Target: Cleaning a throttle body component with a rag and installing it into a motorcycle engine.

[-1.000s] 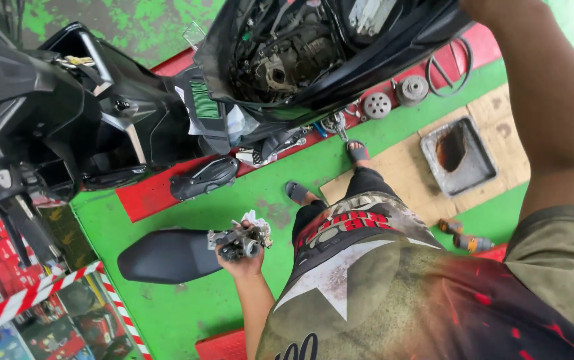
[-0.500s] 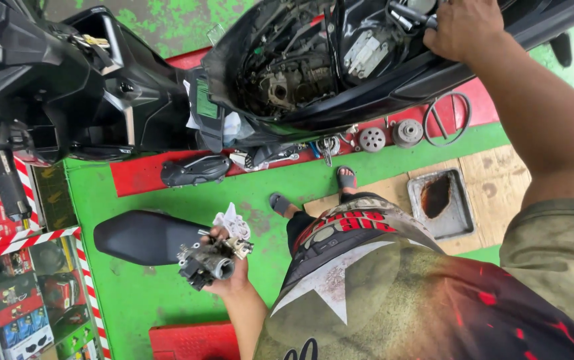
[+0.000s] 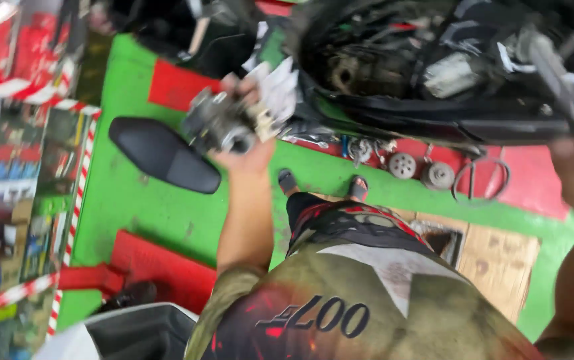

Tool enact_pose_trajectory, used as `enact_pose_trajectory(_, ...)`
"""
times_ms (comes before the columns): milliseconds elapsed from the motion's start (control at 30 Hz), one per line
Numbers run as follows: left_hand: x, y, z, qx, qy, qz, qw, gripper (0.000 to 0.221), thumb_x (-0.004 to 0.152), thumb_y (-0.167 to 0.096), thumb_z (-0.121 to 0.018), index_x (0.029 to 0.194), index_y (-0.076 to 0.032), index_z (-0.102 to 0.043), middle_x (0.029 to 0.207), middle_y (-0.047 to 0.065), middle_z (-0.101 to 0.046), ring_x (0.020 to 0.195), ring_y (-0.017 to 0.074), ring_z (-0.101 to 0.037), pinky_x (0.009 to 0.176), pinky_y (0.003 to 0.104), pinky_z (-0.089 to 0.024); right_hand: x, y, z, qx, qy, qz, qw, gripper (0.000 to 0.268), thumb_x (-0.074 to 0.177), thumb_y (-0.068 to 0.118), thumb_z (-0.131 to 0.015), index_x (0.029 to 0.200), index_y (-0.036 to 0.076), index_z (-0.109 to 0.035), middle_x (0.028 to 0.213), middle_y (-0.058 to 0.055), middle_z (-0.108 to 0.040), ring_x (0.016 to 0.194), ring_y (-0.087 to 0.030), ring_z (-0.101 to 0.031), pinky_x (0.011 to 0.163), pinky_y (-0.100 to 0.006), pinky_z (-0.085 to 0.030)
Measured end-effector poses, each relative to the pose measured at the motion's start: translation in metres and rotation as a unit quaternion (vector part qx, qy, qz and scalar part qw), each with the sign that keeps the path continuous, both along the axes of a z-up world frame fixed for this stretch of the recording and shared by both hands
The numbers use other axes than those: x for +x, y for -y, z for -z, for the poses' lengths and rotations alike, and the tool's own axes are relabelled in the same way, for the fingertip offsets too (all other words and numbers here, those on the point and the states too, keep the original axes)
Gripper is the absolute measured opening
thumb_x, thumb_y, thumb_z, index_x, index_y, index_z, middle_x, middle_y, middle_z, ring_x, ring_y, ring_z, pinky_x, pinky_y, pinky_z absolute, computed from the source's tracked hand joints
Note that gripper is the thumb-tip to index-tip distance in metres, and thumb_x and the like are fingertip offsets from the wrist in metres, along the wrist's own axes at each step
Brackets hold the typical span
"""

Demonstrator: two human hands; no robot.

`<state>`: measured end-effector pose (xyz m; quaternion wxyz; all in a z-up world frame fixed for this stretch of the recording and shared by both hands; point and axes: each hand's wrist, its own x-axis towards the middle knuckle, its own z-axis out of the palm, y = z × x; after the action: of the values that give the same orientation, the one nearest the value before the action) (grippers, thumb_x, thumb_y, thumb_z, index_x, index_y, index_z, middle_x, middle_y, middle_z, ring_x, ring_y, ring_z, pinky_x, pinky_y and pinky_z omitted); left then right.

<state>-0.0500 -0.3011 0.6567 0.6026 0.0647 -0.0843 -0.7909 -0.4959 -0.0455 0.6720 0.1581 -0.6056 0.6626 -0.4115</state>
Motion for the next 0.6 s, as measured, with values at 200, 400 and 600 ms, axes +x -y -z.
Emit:
enact_pose_trajectory(200,-0.054,0.018,-0.039,-0.131,-0.131,0.133,0.974,0.056,0.103,-0.047,-0.065,0.142,-0.007,-0.066,0.137,0.011,-0.061,0.120,0.0225,-0.063,0.111,0.039,-0.053,0.106,0.017,-0.013,-0.256,0.037,-0.028,0.966,0.050,0.092,0.029,-0.067,0.096,-0.015,-0.045,0.079,-0.032,-0.052,0.077,-0.047,-0.065,0.070,-0.054,-0.051)
enact_pose_trajectory(400,-0.081,0.008,-0.084,-0.122,-0.171,0.169,0.963,0.041,0.101,-0.034,-0.064,0.127,-0.004,-0.073,0.125,0.009,-0.054,0.109,0.0195,-0.057,0.106,0.032,-0.053,0.173,0.061,-0.067,-0.228,0.000,-0.135,0.964,0.035,0.090,0.026,-0.066,0.081,-0.005,-0.051,0.068,-0.019,-0.052,0.059,-0.033,-0.056,0.053,-0.040,-0.043)
enact_pose_trajectory(600,-0.082,0.000,-0.108,-0.137,-0.134,0.128,0.973,0.039,0.098,-0.038,-0.062,0.111,-0.003,-0.072,0.118,0.011,-0.053,0.101,0.0205,-0.053,0.099,0.035,-0.048,0.176,0.078,-0.058,-0.262,-0.069,-0.097,0.958,0.042,0.093,0.029,-0.068,0.081,-0.006,-0.050,0.072,-0.018,-0.052,0.062,-0.036,-0.056,0.055,-0.039,-0.044)
